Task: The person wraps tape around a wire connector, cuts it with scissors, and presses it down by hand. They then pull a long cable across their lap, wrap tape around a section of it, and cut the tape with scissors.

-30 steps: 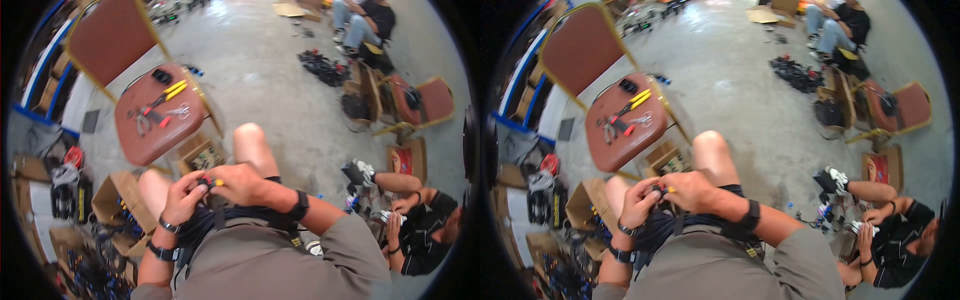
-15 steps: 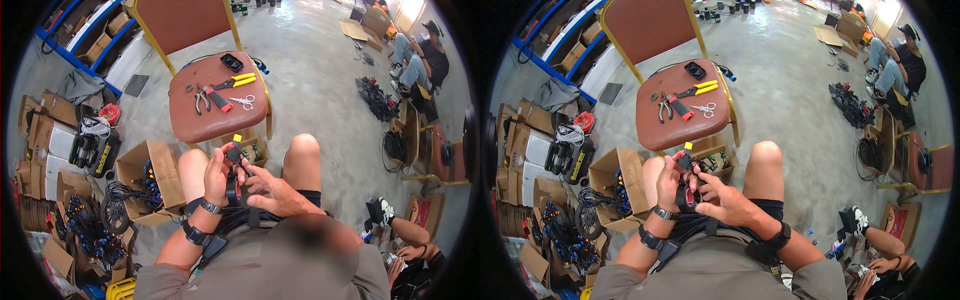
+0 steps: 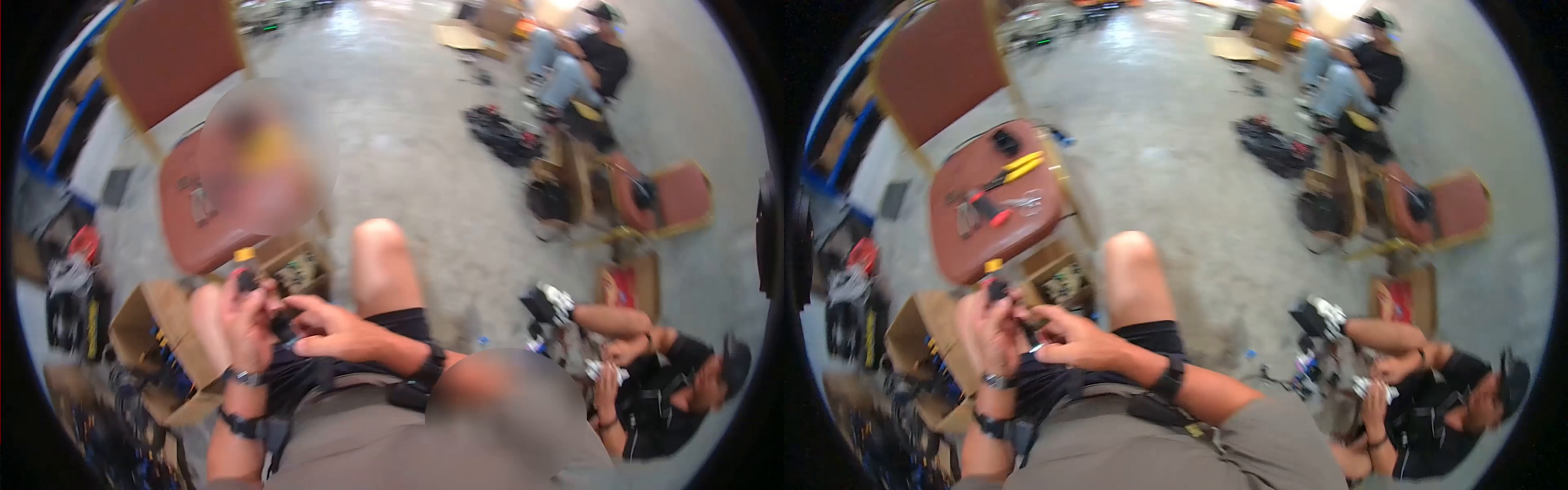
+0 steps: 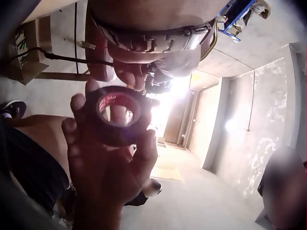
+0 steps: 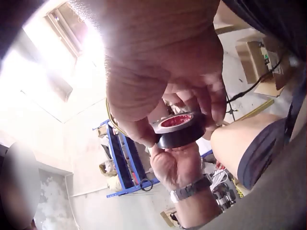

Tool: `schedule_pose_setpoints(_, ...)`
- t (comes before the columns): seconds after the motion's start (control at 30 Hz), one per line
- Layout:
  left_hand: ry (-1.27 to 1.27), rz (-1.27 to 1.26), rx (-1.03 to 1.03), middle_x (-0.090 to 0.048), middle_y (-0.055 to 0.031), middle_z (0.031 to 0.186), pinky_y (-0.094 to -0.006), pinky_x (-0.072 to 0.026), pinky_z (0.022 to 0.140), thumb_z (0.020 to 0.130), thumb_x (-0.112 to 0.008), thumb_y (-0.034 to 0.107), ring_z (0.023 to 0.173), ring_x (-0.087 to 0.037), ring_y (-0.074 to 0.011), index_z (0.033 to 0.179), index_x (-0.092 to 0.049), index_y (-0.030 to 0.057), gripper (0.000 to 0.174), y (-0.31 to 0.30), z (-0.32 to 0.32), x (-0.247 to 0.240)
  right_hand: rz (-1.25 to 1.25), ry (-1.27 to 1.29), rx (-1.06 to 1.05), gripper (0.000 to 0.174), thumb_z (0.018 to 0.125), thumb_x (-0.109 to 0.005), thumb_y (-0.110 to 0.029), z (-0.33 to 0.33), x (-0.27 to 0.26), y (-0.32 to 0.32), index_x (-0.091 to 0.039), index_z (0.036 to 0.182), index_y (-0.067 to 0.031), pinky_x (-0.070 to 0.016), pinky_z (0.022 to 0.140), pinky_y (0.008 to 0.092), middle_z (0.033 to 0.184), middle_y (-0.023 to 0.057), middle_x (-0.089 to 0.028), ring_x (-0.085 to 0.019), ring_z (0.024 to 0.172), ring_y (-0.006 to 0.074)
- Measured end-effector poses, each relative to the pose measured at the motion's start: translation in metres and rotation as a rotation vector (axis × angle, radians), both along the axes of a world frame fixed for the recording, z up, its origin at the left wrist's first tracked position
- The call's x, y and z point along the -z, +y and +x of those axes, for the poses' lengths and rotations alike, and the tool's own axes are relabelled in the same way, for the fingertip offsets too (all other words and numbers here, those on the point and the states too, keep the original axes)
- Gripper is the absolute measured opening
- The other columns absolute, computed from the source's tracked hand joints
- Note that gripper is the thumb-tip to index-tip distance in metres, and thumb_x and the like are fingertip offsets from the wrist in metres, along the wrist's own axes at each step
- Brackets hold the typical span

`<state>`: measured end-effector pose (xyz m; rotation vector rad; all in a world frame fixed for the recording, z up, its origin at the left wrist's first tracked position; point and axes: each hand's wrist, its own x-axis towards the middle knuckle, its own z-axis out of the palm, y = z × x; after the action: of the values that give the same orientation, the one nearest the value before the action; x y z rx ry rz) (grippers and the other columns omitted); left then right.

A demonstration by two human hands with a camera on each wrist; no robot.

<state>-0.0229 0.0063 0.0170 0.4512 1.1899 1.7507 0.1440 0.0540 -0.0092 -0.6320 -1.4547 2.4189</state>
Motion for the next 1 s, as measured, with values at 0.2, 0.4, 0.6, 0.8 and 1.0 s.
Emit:
schedule_pose_setpoints(0.2,0.293,-0.273,0.180,-0.065,-0.0010,0.088,-0.0190,-0.0454,0.054,0.086,-0.068,0.002,0.066,-0.057,-0.0062,0.116,-0.059,0.0044,0.032,-0.012,-0.012,-0.012,0.074,-0.054,-0.005,0.076,0.082,-0.074,-0.022,0.030,-0.005,0.017,-0.038,0.142,0.0059,-0.0435,0.096,0.0317,0.121,0.0108,-0.056,-0.051,0.112,0.0145)
schedule_pose_setpoints(0.4,0.250,-0.207,0.284,-0.061,0.0065,0.079,-0.0195,-0.0421,0.060,0.085,-0.072,0.002,0.070,-0.052,-0.0025,0.105,-0.068,0.0023,0.020,-0.016,-0.014,-0.015,-0.164,0.202,0.130,0.071,0.080,-0.073,-0.029,0.033,0.000,0.023,-0.045,0.136,0.0022,-0.0468,0.095,0.0320,0.124,0.0114,-0.058,-0.060,0.105,0.0190)
schedule_pose_setpoints(0.6,0.311,-0.125,0.318,-0.051,0.0103,0.072,-0.0172,-0.0351,0.059,0.086,-0.072,0.004,0.065,-0.041,-0.0003,0.102,-0.069,0.0024,0.016,-0.022,0.003,-0.003,-0.186,0.340,0.209,0.075,0.079,-0.074,-0.038,0.040,-0.027,0.027,-0.046,0.136,0.0017,-0.0502,0.090,0.0332,0.123,0.0130,-0.059,-0.063,0.103,0.0188)
schedule_pose_setpoints(0.8,0.543,-0.066,0.432,-0.062,0.0001,0.095,-0.0207,-0.0428,0.067,0.084,-0.073,0.002,0.077,-0.051,-0.0048,0.101,-0.069,0.0003,0.019,-0.009,0.011,0.003,-0.241,0.472,0.243,0.075,0.079,-0.074,-0.042,0.032,-0.029,0.031,-0.045,0.134,-0.0001,-0.0546,0.084,0.0345,0.128,0.0194,-0.057,-0.066,0.100,0.0232)
schedule_pose_setpoints(1.0,0.224,-0.071,0.492,-0.065,-0.0024,0.101,-0.0196,-0.0464,0.059,0.086,-0.069,0.001,0.069,-0.057,-0.0050,0.120,-0.059,0.0020,0.035,-0.017,0.016,-0.002,-0.338,0.520,0.260,0.066,0.080,-0.070,-0.043,0.034,-0.018,0.032,-0.046,0.127,-0.0032,-0.0565,0.078,0.0368,0.117,0.0194,-0.060,-0.067,0.090,0.0259)
